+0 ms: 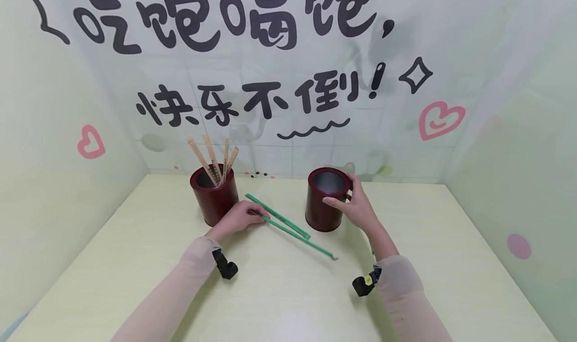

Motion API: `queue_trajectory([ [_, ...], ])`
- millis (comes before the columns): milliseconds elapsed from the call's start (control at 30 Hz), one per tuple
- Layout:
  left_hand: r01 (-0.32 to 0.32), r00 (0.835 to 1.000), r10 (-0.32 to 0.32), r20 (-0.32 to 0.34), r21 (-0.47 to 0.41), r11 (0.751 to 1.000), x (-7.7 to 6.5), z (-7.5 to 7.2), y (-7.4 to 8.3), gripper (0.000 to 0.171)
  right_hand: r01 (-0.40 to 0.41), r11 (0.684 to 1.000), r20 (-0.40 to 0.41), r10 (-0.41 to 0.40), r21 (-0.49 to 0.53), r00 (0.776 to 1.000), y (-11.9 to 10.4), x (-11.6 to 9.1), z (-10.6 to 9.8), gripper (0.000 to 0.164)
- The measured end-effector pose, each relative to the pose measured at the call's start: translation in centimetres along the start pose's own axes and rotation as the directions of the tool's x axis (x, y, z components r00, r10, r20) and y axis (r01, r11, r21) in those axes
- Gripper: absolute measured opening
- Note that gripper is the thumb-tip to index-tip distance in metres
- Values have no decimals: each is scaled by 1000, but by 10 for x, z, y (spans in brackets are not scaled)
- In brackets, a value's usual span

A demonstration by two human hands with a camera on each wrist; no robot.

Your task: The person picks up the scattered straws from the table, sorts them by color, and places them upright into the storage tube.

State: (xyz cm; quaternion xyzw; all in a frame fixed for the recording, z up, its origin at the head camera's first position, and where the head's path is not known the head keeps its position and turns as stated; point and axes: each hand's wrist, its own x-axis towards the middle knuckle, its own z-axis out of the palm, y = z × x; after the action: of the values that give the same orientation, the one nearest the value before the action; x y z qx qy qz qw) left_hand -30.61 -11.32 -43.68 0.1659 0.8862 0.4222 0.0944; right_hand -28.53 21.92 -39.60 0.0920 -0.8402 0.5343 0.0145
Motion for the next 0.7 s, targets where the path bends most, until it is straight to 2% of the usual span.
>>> queue_trajectory([
  [100,54,998,-56,-15,-131,990,-5,-3,5,12,2,1000,3,-2,7,1000,-1,0,1,92],
  [233,102,993,-116,-29,-301,948,-10,-9,18,15,5,1000,5,-5,17,1000,-4,-1,1,92],
  [333,112,989,-139,-42,-390,914,-13,-16,28,18,9,1000,6,-10,26,1000,-6,-2,2,92],
  [433,116,987,-155,-47,-458,881,-14,-24,39,21,8,1000,3,-8,29,1000,-7,-3,2,92],
  [500,110,987,-151,-46,-485,868,-15,-29,47,23,8,1000,-1,-8,27,1000,-6,-3,1,91],
  [700,86,992,-122,-37,-510,856,-18,-41,62,27,21,999,-5,-21,31,1000,-3,-3,1,91],
])
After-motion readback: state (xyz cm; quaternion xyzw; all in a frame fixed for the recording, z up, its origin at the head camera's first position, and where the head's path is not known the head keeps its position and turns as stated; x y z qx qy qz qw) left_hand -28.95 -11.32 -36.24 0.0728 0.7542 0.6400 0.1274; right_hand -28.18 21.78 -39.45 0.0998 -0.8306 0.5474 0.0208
